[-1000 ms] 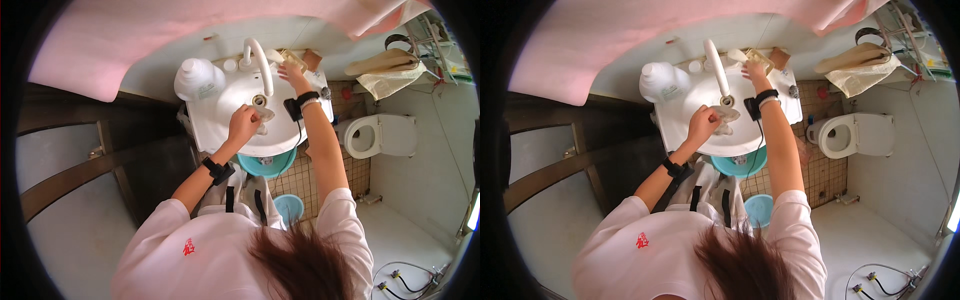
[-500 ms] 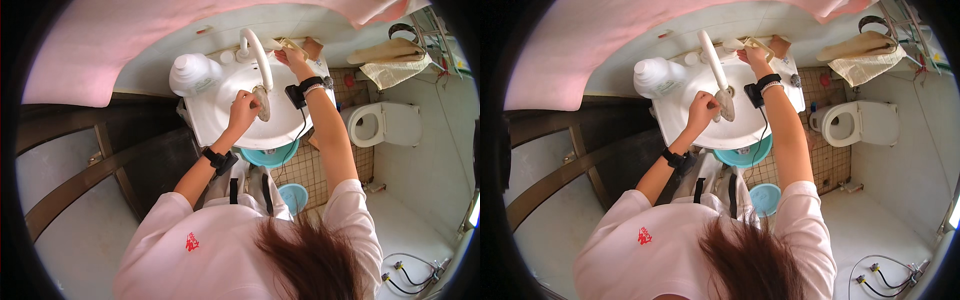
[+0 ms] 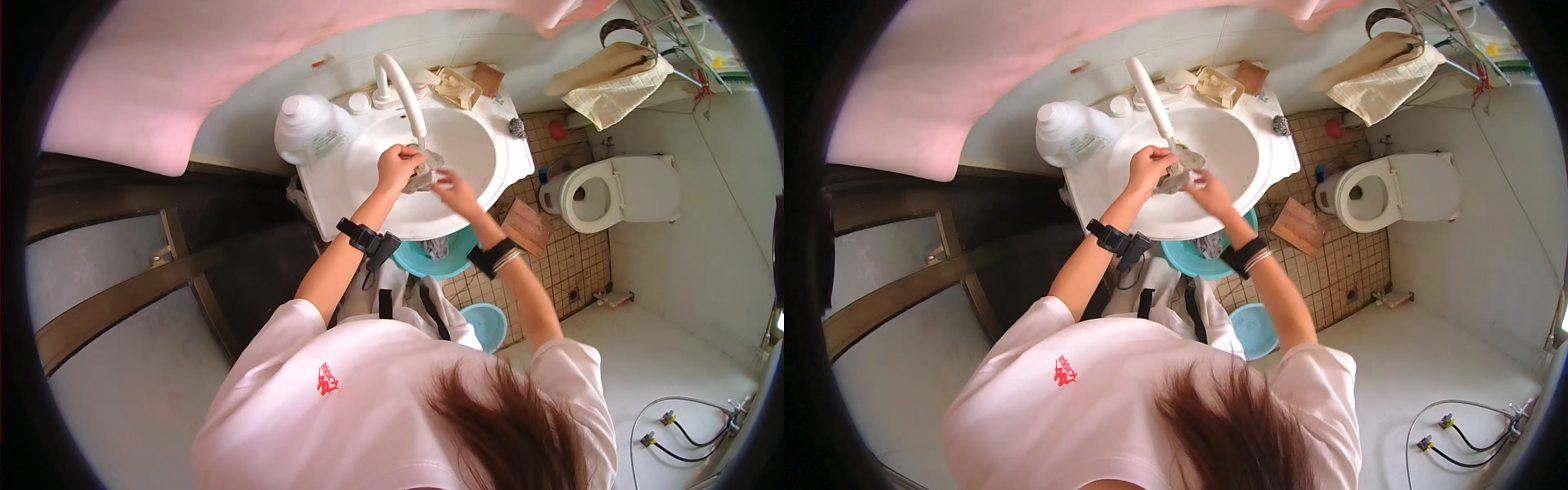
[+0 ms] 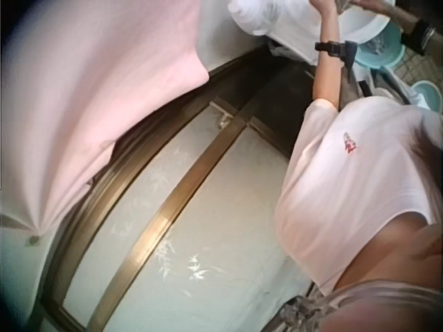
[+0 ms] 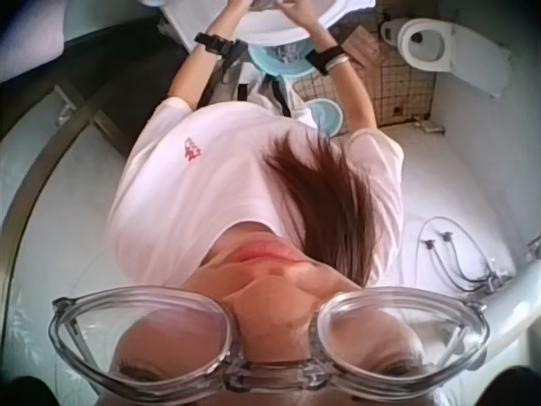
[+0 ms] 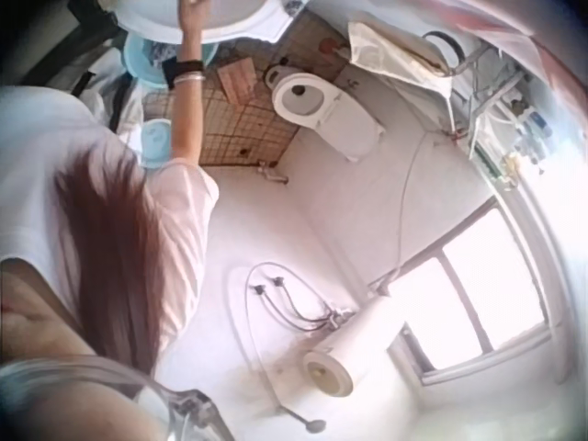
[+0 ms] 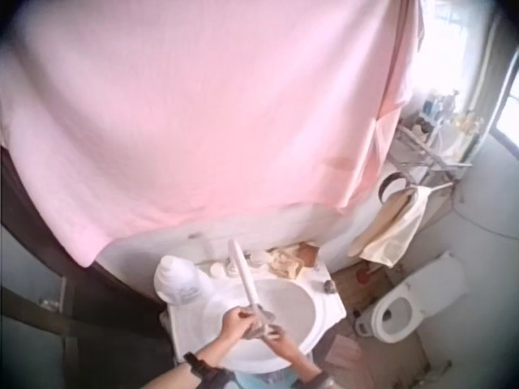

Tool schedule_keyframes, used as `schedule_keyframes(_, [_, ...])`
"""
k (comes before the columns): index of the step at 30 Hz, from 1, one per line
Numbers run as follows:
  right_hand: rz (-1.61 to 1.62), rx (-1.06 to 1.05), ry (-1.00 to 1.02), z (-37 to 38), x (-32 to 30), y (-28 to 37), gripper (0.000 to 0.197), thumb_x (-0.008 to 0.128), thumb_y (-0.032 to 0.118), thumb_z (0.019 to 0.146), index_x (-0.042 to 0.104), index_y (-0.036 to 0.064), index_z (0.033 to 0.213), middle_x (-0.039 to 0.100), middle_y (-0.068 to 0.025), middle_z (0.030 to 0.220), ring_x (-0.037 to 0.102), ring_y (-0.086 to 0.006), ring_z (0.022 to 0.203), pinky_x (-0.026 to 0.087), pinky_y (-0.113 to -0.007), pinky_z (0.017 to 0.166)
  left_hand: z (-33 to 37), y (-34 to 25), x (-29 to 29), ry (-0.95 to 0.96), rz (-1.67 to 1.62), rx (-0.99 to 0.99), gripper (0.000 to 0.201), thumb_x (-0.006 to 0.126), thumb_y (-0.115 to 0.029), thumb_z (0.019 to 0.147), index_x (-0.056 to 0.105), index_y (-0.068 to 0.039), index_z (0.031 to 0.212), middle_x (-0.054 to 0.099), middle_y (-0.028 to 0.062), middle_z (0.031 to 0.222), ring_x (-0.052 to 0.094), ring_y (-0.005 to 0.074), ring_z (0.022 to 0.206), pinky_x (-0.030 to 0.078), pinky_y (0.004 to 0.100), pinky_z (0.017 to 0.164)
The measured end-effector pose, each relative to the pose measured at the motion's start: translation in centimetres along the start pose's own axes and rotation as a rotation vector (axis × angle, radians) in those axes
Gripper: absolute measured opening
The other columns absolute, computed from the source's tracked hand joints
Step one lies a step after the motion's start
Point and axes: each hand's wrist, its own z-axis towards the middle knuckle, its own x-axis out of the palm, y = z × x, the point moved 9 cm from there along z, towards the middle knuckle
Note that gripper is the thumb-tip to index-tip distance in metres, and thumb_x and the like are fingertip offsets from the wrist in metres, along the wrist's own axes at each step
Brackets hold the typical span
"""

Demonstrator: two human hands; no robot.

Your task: The person washes a rag in a sink, wrings it out, and then moves to a living area to spray a plant with a bottle and handle a pot containing debris.

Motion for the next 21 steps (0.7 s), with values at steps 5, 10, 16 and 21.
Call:
schedule_keyframes(5, [0.064,-0.056,-0.254,-1.6,1.3,3.0,0.062,0.059,0.033,0.068,0.035,-0.0019,0.114,0.053,-0.0221,0.094,0.052,-0.0309,0.089,0.043,-0.035,0.073,-1.4,2.5,2.1,-0.074,-0.786,-0.430,0.010,0.057,0.001,0.069,0.051,0.002,0.077,0.053,0.0084,0.074,0.055,0.0174,0.066,0.048,0.0244,0.059])
schedule_keyframes(10, [-0.042,-0.145,-0.389,0.9,-0.5,2.7,0.044,0.056,0.024,0.070,0.045,0.0004,0.105,0.055,-0.0218,0.087,0.053,-0.0342,0.083,0.042,-0.036,0.070,-1.7,4.5,2.0,-0.161,-0.933,-0.541,0.012,0.055,0.007,0.069,0.051,0.003,0.080,0.053,0.0097,0.080,0.054,0.0206,0.075,0.049,0.0269,0.067])
schedule_keyframes(16, [-0.110,-0.260,-0.333,1.4,-1.5,5.0,0.017,0.051,0.017,0.073,0.060,0.0072,0.083,0.058,-0.0141,0.073,0.056,-0.0299,0.068,0.044,-0.036,0.062,-1.4,7.1,-2.4,-0.323,-0.947,-0.508,0.019,0.054,0.012,0.066,0.047,0.006,0.082,0.050,0.0130,0.084,0.053,0.0240,0.075,0.050,0.0293,0.071])
schedule_keyframes(21, [-0.251,-0.173,-0.285,2.2,-1.7,3.7,0.018,0.051,0.020,0.073,0.061,0.0073,0.082,0.058,-0.0131,0.073,0.055,-0.0296,0.067,0.044,-0.035,0.061,-1.1,5.0,-4.3,-0.239,-0.780,-0.365,0.032,0.053,0.015,0.063,0.042,0.008,0.092,0.047,0.0155,0.086,0.053,0.0253,0.077,0.050,0.0296,0.074])
